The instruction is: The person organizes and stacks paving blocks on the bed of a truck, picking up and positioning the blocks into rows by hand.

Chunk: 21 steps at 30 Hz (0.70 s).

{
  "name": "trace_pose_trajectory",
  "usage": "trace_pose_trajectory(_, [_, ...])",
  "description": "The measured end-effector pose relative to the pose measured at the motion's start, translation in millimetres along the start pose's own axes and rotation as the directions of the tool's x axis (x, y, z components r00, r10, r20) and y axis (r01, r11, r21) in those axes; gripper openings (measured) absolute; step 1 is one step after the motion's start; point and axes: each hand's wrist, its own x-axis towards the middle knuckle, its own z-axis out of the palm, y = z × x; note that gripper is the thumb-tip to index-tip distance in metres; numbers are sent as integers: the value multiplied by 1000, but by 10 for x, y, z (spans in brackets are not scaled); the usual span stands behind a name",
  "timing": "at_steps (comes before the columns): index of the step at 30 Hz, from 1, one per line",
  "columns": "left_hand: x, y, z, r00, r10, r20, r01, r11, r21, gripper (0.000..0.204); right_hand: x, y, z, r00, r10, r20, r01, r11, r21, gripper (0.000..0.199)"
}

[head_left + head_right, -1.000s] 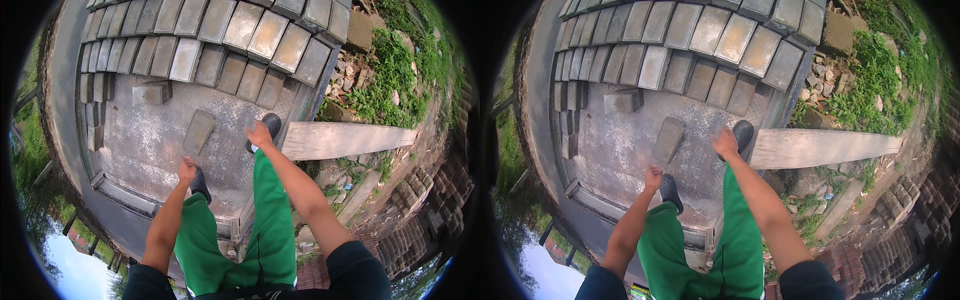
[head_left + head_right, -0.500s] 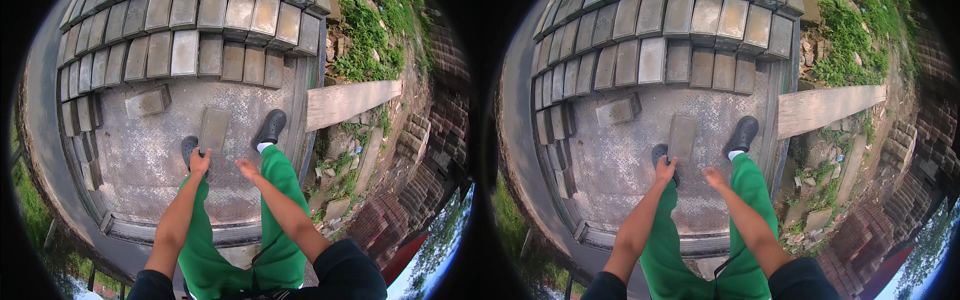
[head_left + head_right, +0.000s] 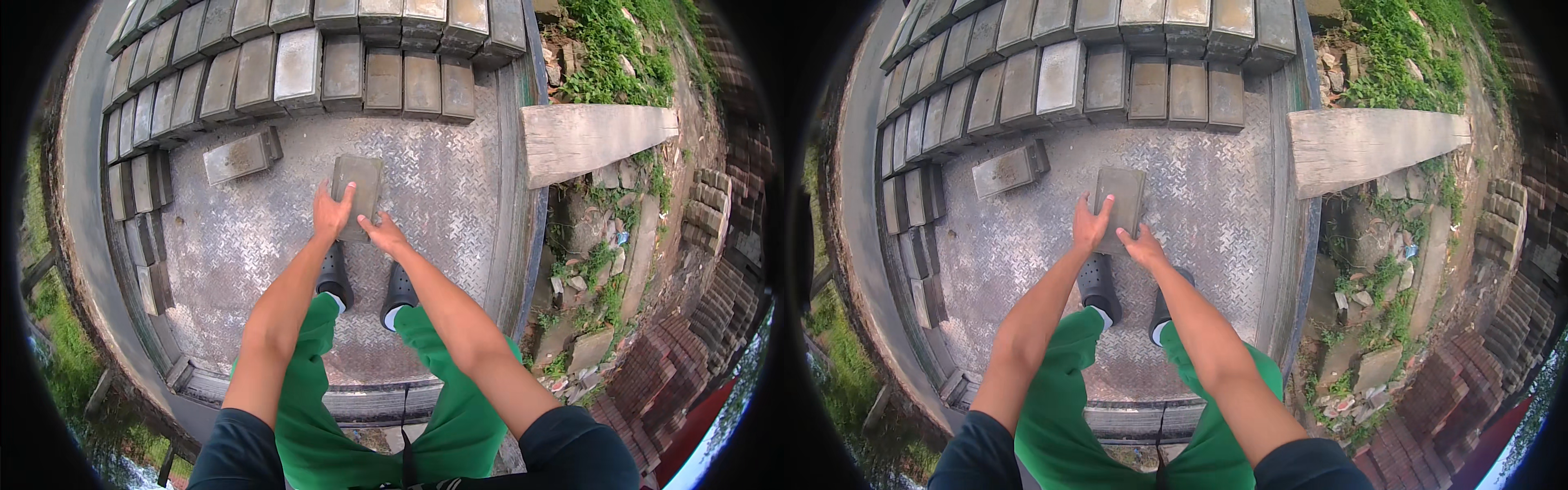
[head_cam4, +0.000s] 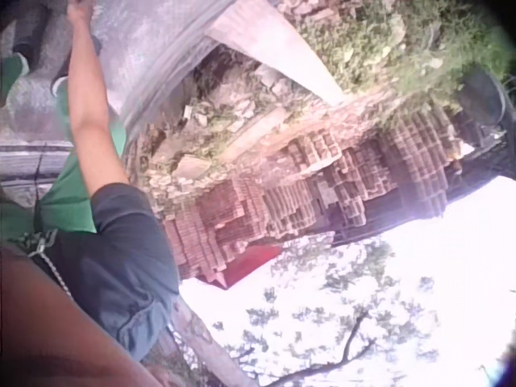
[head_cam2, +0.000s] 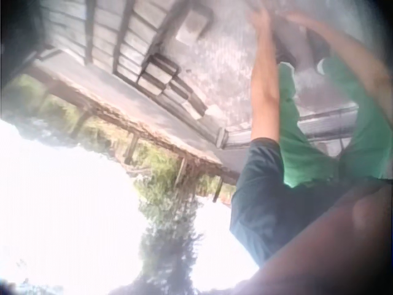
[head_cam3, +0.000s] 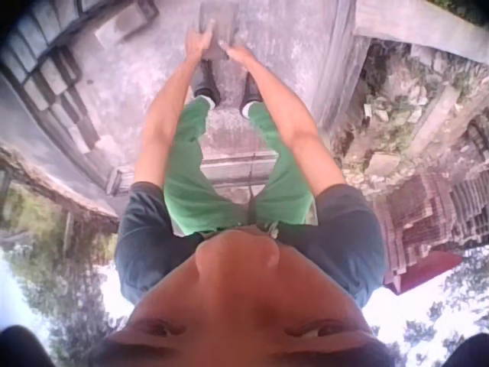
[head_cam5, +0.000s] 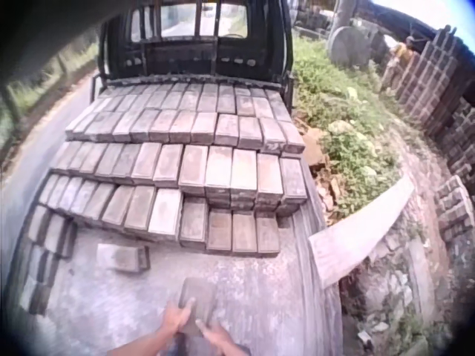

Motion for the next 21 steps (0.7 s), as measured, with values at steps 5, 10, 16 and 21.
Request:
trace_pose_trajectory(5, [606, 608, 186, 891, 441, 113, -454, 879, 147, 86, 32, 179, 307, 985, -129, -117, 127, 992, -26, 112])
trace_pose_trajectory(10, [588, 877, 149, 772, 427, 471, -632, 587, 506, 92, -37, 215, 524, 957, -86, -275, 75, 996, -50, 117])
trace_pose_trajectory(16, [649, 963, 307, 813, 338, 474, -582, 482, 655, 92, -75, 326, 608, 926, -197, -321, 207, 978, -2, 117])
trace_pose_trajectory(21, [636, 1052, 317, 843, 337, 420, -538, 500, 679, 86, 193, 657, 754, 878, -172, -448, 228, 971, 74, 114])
